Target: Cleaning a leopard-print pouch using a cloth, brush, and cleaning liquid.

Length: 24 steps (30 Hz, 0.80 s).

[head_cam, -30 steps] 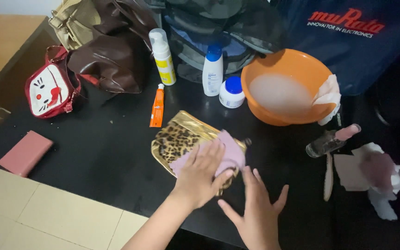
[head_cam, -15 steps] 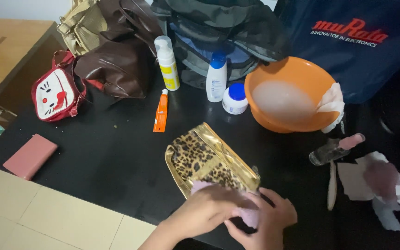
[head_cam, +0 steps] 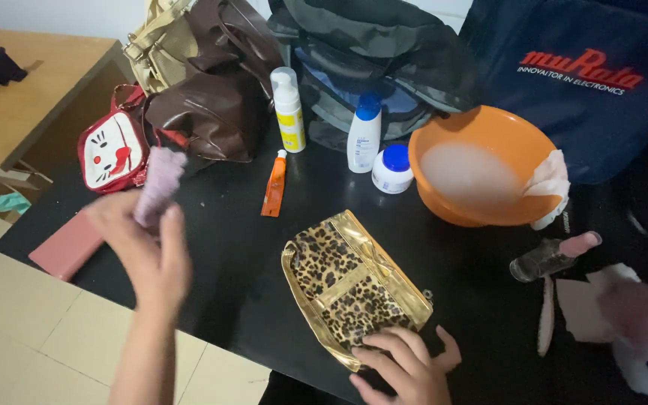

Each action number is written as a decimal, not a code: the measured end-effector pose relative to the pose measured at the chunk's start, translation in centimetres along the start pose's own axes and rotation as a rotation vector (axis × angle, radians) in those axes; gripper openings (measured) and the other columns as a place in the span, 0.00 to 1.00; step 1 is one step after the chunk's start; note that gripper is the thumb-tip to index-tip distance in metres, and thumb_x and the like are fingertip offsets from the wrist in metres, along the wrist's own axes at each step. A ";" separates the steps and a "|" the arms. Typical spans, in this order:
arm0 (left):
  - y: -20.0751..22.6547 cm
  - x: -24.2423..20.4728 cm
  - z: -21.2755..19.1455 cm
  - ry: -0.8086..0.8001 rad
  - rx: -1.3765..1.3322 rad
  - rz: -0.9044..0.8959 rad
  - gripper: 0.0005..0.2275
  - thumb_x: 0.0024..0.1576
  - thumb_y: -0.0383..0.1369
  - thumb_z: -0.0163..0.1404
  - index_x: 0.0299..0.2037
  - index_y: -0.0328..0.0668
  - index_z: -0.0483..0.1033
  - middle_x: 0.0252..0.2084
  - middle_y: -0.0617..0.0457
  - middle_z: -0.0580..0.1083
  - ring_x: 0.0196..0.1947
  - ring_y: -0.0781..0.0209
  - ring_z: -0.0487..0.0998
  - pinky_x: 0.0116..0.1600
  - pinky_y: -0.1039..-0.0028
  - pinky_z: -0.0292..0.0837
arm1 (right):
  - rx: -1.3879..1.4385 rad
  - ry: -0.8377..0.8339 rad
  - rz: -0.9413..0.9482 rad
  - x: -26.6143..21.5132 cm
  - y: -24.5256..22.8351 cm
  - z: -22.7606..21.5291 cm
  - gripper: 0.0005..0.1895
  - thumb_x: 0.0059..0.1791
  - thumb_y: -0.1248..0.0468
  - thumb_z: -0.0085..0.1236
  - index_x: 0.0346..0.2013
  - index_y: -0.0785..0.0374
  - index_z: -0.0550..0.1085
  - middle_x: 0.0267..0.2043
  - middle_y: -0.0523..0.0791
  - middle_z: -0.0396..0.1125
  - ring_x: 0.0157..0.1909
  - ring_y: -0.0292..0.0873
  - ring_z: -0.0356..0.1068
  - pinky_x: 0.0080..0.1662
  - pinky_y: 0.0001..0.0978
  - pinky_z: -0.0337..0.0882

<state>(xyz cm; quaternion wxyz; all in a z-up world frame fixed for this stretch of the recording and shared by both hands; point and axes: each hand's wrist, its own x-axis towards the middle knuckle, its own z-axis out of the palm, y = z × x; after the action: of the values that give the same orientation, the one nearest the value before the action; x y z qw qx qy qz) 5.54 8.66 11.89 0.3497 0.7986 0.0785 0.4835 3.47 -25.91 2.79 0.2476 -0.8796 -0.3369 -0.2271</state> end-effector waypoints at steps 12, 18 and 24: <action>-6.6 1.5 0.7 -1.082 0.842 -0.584 0.41 0.54 0.67 0.32 0.77 0.66 0.36 0.81 0.51 0.28 0.80 0.45 0.21 0.74 0.33 0.22 | 0.060 -0.194 0.250 -0.6 0.5 0.6 0.19 0.29 0.56 0.66 0.34 0.36 0.81 0.34 0.27 0.74 0.50 0.32 0.72 0.62 0.63 0.44; 1.2 2.0 5.2 -0.919 0.475 -0.297 0.45 0.58 0.51 0.50 0.78 0.57 0.29 0.78 0.39 0.19 0.79 0.41 0.19 0.71 0.34 0.28 | 0.066 -0.338 0.268 -0.9 0.9 0.9 0.23 0.32 0.38 0.73 0.39 0.35 0.83 0.43 0.31 0.68 0.58 0.36 0.64 0.61 0.74 0.43; 2.2 2.0 14.5 -0.668 -0.085 0.014 0.41 0.58 0.38 0.59 0.75 0.34 0.44 0.78 0.33 0.45 0.79 0.41 0.40 0.78 0.56 0.33 | 0.102 -0.135 0.401 0.6 -1.0 0.1 0.08 0.29 0.60 0.63 0.19 0.39 0.80 0.36 0.27 0.74 0.51 0.34 0.72 0.63 0.70 0.44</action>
<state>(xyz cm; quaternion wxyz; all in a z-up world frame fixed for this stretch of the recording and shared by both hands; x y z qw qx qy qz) 18.15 0.91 10.58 0.3858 0.8981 -0.0662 0.2004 3.20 -24.94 3.30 0.3088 -0.9286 -0.1819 -0.0965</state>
